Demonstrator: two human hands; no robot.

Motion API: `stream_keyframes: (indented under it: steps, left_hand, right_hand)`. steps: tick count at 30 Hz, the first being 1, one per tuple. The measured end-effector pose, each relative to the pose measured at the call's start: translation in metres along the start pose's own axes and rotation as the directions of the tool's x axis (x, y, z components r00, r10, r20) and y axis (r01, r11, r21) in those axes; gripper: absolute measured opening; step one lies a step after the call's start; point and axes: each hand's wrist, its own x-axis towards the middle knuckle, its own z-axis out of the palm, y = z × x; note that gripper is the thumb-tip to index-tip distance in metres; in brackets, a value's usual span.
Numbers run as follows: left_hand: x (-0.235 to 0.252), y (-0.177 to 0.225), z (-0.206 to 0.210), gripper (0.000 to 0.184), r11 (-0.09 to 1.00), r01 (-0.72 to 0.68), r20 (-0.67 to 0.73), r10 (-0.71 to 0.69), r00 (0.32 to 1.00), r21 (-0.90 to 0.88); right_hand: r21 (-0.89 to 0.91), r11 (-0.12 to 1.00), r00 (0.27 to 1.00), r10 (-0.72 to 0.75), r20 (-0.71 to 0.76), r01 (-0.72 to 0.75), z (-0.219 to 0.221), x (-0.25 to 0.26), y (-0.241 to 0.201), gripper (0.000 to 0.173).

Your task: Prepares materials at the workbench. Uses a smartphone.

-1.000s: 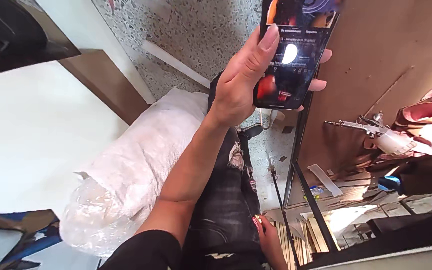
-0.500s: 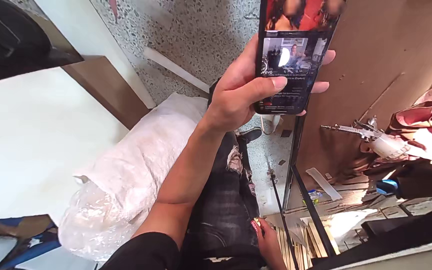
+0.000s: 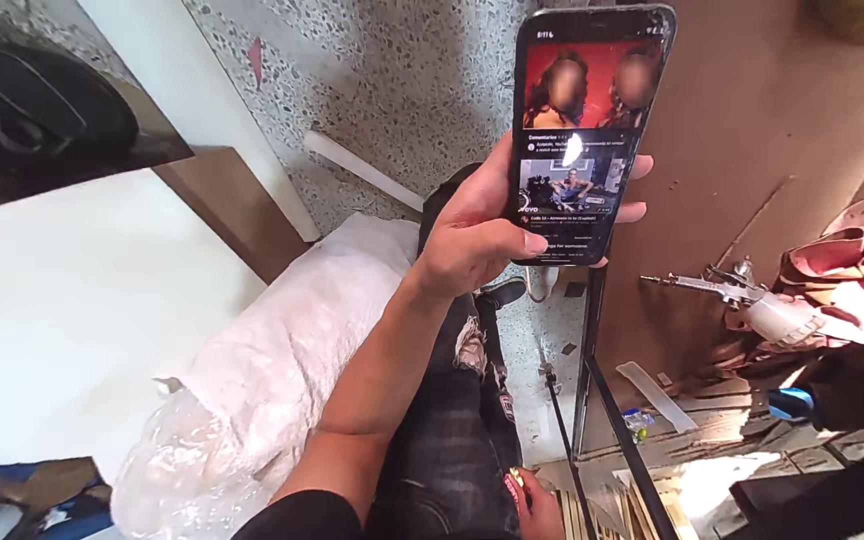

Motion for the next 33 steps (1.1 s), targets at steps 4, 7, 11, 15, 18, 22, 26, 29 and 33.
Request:
stream_keyframes:
  steps: [4, 7, 11, 15, 18, 22, 26, 29, 33]
  left_hand:
    - [0.0, 0.001, 0.002, 0.076, 0.999, 0.011, 0.017, -0.01, 1.0, -0.044]
    - [0.001, 0.0, 0.004, 0.076, 0.998, 0.015, 0.016, -0.014, 1.0, -0.066]
    - [0.001, -0.003, 0.005, 0.075, 0.998, 0.02, 0.013, -0.02, 1.0, -0.055]
    - [0.002, -0.007, 0.002, 0.073, 0.995, 0.024, 0.006, -0.024, 1.0, -0.096]
    - [0.003, -0.009, 0.0, 0.06, 0.997, 0.02, 0.007, -0.019, 1.0, -0.073]
    - [0.007, -0.013, -0.001, 0.048, 0.998, 0.021, -0.032, -0.023, 0.999, -0.058]
    - [0.011, -0.017, -0.003, 0.037, 0.998, 0.011, -0.058, -0.015, 0.998, -0.069]
    - [0.009, -0.019, -0.005, 0.051, 0.995, 0.065, -0.082, -0.071, 0.994, -0.071]
    - [0.007, -0.022, -0.009, 0.048, 0.998, 0.03, -0.01, -0.031, 0.999, -0.063]
  right_hand:
    - [0.011, 1.0, 1.0, -0.015, -0.027, 0.015, 0.001, 0.001, 0.001, 0.037]
    - [0.023, 1.0, 1.0, -0.01, -0.019, 0.011, 0.003, 0.002, 0.004, 0.038]
    - [0.028, 0.999, 0.999, -0.023, -0.038, 0.024, 0.004, 0.003, 0.002, 0.039]
    - [0.029, 0.999, 0.998, -0.039, -0.056, 0.04, 0.005, 0.004, 0.005, 0.039]
    - [0.039, 0.997, 0.995, -0.064, -0.071, 0.067, 0.006, 0.004, 0.006, 0.038]
    - [0.046, 0.996, 0.994, -0.078, -0.071, 0.081, 0.007, 0.006, 0.007, 0.036]
    - [0.03, 0.995, 0.991, -0.095, -0.089, 0.099, 0.006, 0.008, 0.005, 0.036]
    - [0.022, 0.992, 0.986, -0.123, -0.11, 0.126, 0.007, 0.007, 0.004, 0.036]
    - [0.025, 0.992, 0.987, -0.118, -0.106, 0.122, 0.009, 0.008, 0.005, 0.036]
